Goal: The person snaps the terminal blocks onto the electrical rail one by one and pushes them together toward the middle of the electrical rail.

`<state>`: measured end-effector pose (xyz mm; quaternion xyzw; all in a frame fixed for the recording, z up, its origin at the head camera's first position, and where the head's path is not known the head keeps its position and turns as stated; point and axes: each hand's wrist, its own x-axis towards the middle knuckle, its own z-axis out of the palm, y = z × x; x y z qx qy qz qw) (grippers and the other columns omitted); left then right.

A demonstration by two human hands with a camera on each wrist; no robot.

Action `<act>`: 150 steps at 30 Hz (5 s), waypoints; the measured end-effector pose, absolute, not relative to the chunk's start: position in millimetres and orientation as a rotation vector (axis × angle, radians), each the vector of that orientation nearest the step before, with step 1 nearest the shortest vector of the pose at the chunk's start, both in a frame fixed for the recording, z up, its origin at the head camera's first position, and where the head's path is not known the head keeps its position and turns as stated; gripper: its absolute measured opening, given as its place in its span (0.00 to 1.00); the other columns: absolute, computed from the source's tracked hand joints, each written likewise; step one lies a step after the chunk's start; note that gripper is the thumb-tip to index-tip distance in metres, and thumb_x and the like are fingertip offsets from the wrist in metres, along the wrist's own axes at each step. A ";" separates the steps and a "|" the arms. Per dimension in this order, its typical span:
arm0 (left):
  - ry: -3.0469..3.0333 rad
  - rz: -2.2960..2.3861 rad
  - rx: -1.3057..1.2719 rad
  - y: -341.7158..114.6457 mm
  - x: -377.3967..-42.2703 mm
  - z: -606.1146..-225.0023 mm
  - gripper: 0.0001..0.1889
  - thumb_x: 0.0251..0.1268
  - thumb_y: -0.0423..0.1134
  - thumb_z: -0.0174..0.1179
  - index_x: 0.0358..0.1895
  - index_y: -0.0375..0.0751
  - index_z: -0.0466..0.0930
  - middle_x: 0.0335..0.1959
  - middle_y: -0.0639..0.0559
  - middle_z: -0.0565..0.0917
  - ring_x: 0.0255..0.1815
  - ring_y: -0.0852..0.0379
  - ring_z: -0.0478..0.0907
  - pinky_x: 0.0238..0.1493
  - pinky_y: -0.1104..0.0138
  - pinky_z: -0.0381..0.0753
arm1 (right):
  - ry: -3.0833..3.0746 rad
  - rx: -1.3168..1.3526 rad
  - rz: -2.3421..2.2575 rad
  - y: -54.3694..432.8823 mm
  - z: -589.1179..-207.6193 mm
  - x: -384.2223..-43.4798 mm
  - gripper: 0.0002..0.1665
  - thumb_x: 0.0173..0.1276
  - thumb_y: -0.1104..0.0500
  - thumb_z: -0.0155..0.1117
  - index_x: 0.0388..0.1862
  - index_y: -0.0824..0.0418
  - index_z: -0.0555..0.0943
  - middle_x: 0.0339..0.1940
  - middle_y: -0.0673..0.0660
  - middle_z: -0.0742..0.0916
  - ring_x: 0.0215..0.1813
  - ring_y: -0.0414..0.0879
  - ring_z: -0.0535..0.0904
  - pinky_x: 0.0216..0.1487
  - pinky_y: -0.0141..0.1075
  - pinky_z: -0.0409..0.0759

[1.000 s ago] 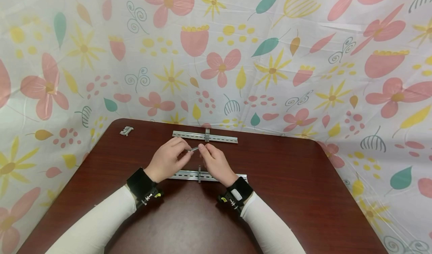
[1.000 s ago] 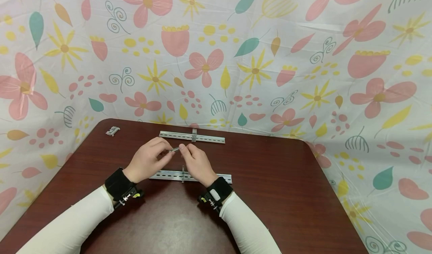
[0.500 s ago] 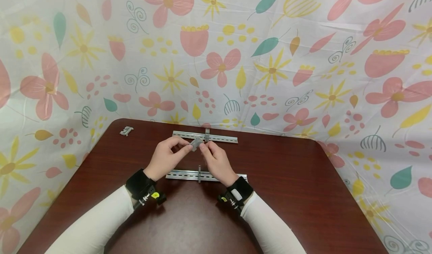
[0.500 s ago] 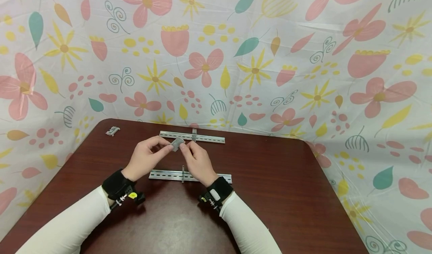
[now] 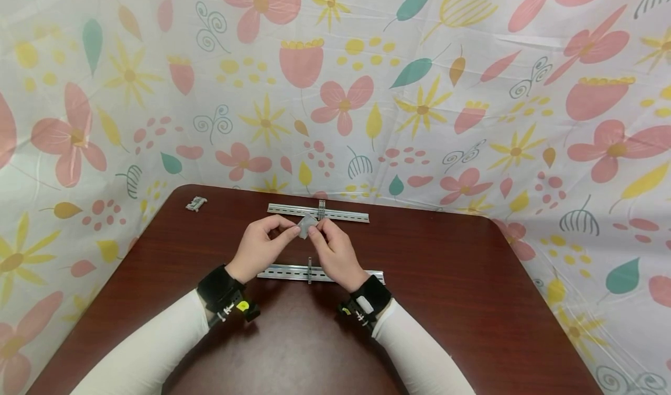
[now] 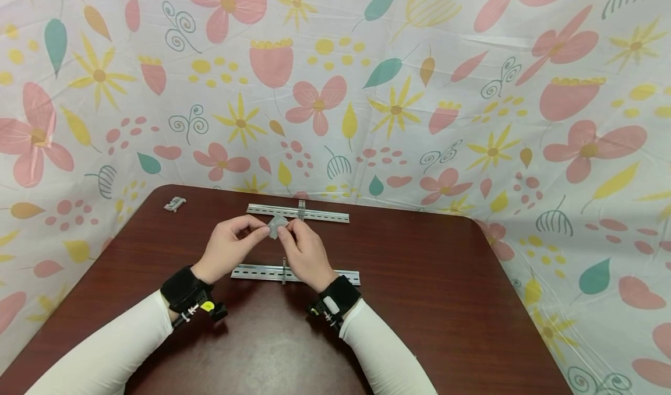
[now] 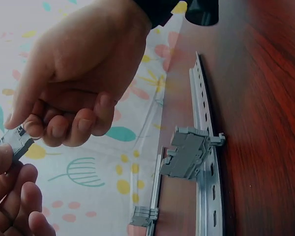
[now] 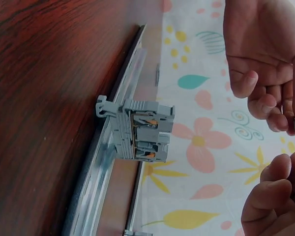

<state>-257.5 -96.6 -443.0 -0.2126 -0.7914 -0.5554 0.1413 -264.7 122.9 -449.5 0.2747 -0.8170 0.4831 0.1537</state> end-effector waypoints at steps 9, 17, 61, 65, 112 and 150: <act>-2.285 -1.608 -0.651 -94.9 -256.2 -444.4 0.04 0.82 0.41 0.70 0.45 0.47 0.93 0.35 0.54 0.87 0.30 0.51 0.75 0.37 0.62 0.74 | -2.353 0.817 1.269 124.7 -452.3 -265.1 0.14 0.91 0.53 0.59 0.40 0.56 0.77 0.32 0.49 0.74 0.31 0.43 0.70 0.35 0.38 0.68; -2.291 -1.637 -0.670 -93.3 -256.9 -445.9 0.05 0.82 0.40 0.70 0.44 0.45 0.93 0.37 0.52 0.89 0.31 0.53 0.76 0.38 0.60 0.75 | -2.336 0.825 1.246 123.6 -452.1 -264.5 0.14 0.91 0.56 0.58 0.38 0.55 0.75 0.31 0.49 0.72 0.30 0.42 0.67 0.34 0.37 0.66; -2.755 -1.240 -0.801 -91.8 -259.7 -458.7 0.06 0.80 0.45 0.71 0.48 0.50 0.93 0.43 0.59 0.87 0.35 0.61 0.79 0.41 0.61 0.80 | -2.612 0.629 1.065 137.0 -453.8 -274.9 0.24 0.89 0.54 0.54 0.25 0.53 0.67 0.22 0.50 0.67 0.22 0.43 0.60 0.30 0.37 0.57; -2.778 -1.152 -0.845 -92.1 -259.2 -460.7 0.05 0.79 0.44 0.72 0.49 0.49 0.93 0.44 0.58 0.87 0.38 0.62 0.81 0.43 0.60 0.81 | -2.635 0.621 1.075 138.5 -456.2 -276.7 0.24 0.88 0.54 0.54 0.25 0.53 0.66 0.21 0.49 0.66 0.21 0.43 0.58 0.29 0.36 0.56; -2.989 -0.655 -0.972 -90.2 -260.2 -475.6 0.16 0.66 0.45 0.81 0.54 0.49 0.94 0.49 0.55 0.83 0.57 0.51 0.79 0.49 0.55 0.85 | -3.113 0.542 0.736 138.4 -468.5 -280.1 0.27 0.84 0.56 0.57 0.19 0.52 0.70 0.18 0.48 0.68 0.21 0.44 0.61 0.28 0.38 0.60; -2.975 -0.667 -0.959 -90.7 -258.3 -473.6 0.14 0.68 0.46 0.81 0.53 0.47 0.96 0.47 0.56 0.81 0.54 0.50 0.80 0.46 0.57 0.84 | -3.299 0.637 0.780 138.0 -461.9 -276.8 0.28 0.85 0.50 0.58 0.20 0.53 0.80 0.10 0.48 0.78 0.13 0.45 0.78 0.21 0.37 0.71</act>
